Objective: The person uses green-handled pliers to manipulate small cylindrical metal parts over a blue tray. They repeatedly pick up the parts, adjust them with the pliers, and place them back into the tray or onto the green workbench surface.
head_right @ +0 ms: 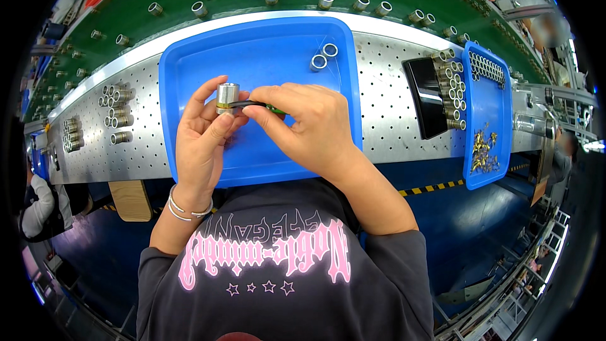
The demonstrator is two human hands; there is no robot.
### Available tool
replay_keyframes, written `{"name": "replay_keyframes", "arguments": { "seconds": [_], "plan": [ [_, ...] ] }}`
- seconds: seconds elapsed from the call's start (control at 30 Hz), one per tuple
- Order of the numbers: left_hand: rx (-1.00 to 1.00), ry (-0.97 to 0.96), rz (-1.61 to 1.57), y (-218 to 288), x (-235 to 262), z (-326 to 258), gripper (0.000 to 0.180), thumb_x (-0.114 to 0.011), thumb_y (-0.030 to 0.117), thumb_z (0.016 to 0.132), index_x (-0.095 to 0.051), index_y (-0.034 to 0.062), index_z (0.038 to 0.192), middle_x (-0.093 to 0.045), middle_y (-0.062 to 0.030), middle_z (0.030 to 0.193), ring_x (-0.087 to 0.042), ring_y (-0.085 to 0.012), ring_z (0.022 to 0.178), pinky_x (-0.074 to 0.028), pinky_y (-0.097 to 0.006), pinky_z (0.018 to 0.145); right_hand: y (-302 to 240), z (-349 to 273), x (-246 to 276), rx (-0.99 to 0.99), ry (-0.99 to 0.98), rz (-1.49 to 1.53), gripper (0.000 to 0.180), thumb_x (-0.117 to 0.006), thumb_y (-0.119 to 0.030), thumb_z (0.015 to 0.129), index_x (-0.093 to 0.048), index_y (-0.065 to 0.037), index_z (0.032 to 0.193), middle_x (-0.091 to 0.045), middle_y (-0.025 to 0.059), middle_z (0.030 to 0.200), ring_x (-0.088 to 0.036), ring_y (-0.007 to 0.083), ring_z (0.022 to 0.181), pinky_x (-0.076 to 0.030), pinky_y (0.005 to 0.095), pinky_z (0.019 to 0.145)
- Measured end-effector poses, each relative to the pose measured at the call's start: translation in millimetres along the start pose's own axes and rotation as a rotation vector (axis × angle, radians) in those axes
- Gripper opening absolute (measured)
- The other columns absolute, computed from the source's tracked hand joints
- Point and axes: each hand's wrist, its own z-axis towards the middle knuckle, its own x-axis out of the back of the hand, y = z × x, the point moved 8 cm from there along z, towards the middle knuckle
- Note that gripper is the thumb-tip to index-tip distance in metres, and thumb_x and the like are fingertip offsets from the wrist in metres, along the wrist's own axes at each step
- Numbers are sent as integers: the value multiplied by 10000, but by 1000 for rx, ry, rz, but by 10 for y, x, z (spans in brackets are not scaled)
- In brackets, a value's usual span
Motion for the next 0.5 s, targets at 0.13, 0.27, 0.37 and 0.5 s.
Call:
{"name": "replay_keyframes", "arguments": {
  "seconds": [0.13,0.27,0.37,0.5],
  "plan": [
    [6,-7,-2,2,2,3,486,-622,22,829,-418,14,1270,-582,-168,1120,-586,-200,998,-466,-302,889,45,-5,19,-33,26,86,141,-694,-179,751,-666,-84,851,-613,54,654,-561,156,513,-404,264,463],
    [-35,-7,136,5,-1,11,485,-621,-19,811,-434,10,1258,-583,-152,1103,-588,-188,977,-477,-294,872,107,20,26,-176,-21,182,160,-691,-147,761,-639,-55,881,-604,41,670,-544,95,539,-401,238,475],
    [-210,-102,540,73,-87,-28,491,-624,-40,794,-447,7,1249,-574,-131,1083,-584,-174,954,-488,-277,848,215,-7,-144,-330,-166,416,156,-674,-126,786,-624,-33,902,-596,11,691,-529,56,606,-415,213,525],
    [-184,-143,540,98,-103,-13,483,-642,-21,781,-470,3,1232,-559,-113,1088,-572,-165,964,-491,-280,839,314,-29,-294,-450,-245,782,149,-641,-108,824,-611,-12,933,-596,-6,766,-530,48,715,-432,191,633]
  ]
}}
